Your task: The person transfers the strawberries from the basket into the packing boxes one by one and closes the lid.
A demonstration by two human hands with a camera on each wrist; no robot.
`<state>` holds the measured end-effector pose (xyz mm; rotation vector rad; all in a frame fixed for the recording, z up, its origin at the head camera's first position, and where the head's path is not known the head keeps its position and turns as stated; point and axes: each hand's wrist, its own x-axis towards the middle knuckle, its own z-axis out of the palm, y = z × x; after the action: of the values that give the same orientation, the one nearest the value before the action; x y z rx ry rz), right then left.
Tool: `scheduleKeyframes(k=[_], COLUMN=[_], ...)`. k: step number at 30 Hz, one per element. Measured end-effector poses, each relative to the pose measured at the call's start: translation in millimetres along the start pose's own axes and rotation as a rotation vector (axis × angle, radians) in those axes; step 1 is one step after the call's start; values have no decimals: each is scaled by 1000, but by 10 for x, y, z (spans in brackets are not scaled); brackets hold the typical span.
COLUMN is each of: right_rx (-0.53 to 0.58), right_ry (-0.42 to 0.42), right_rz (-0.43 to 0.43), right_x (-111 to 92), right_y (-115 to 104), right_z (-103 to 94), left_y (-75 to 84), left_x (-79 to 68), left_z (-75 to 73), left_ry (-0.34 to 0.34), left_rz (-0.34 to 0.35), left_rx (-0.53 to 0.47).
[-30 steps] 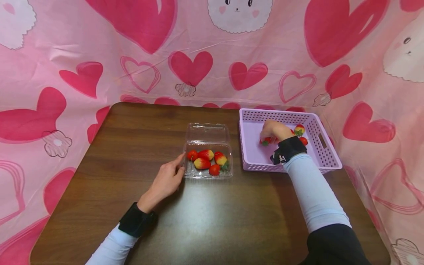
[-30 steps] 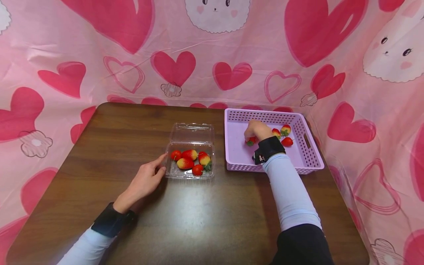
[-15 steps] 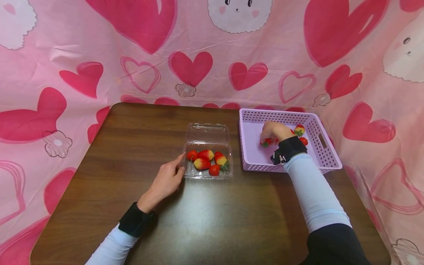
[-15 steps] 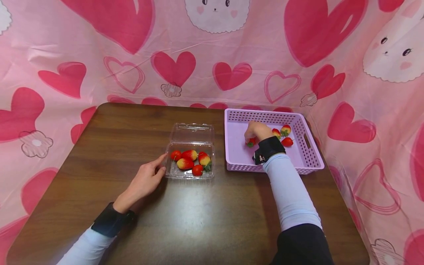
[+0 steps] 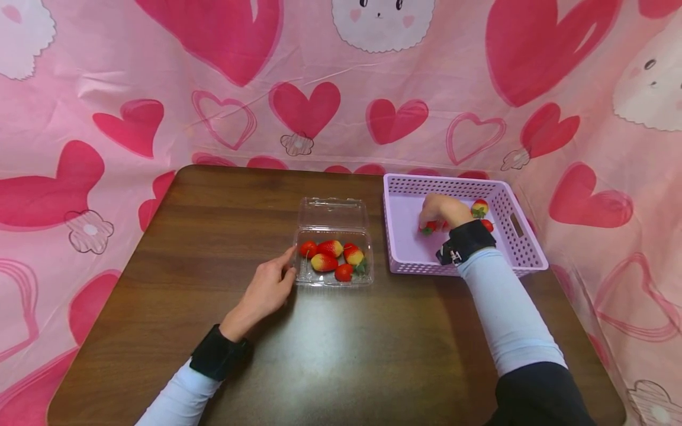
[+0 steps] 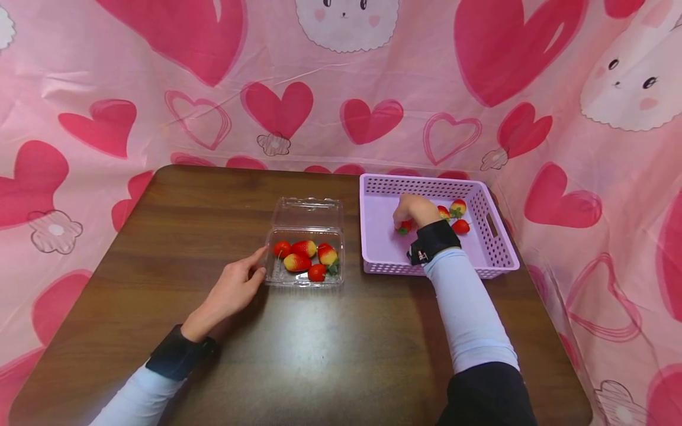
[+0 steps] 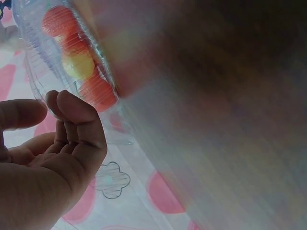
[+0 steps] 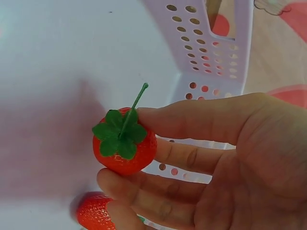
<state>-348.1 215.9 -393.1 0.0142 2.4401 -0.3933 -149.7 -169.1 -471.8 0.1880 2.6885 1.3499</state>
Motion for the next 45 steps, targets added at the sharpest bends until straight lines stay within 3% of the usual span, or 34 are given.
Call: scheduleKeyframes(k=[12, 26, 45], right_rx=[-104, -84, -136], right_ry=[79, 197, 280], right_rz=[-68, -130, -217], right_x=[-149, -265, -318], right_y=[-44, -86, -93], right_z=[-11, 99, 228], left_y=[9, 14, 11], left_x=[-6, -1, 4], left_z=[7, 20, 29], left_ry=[0, 55, 41], left_rz=[1, 58, 50], left_rx=[-8, 65, 49])
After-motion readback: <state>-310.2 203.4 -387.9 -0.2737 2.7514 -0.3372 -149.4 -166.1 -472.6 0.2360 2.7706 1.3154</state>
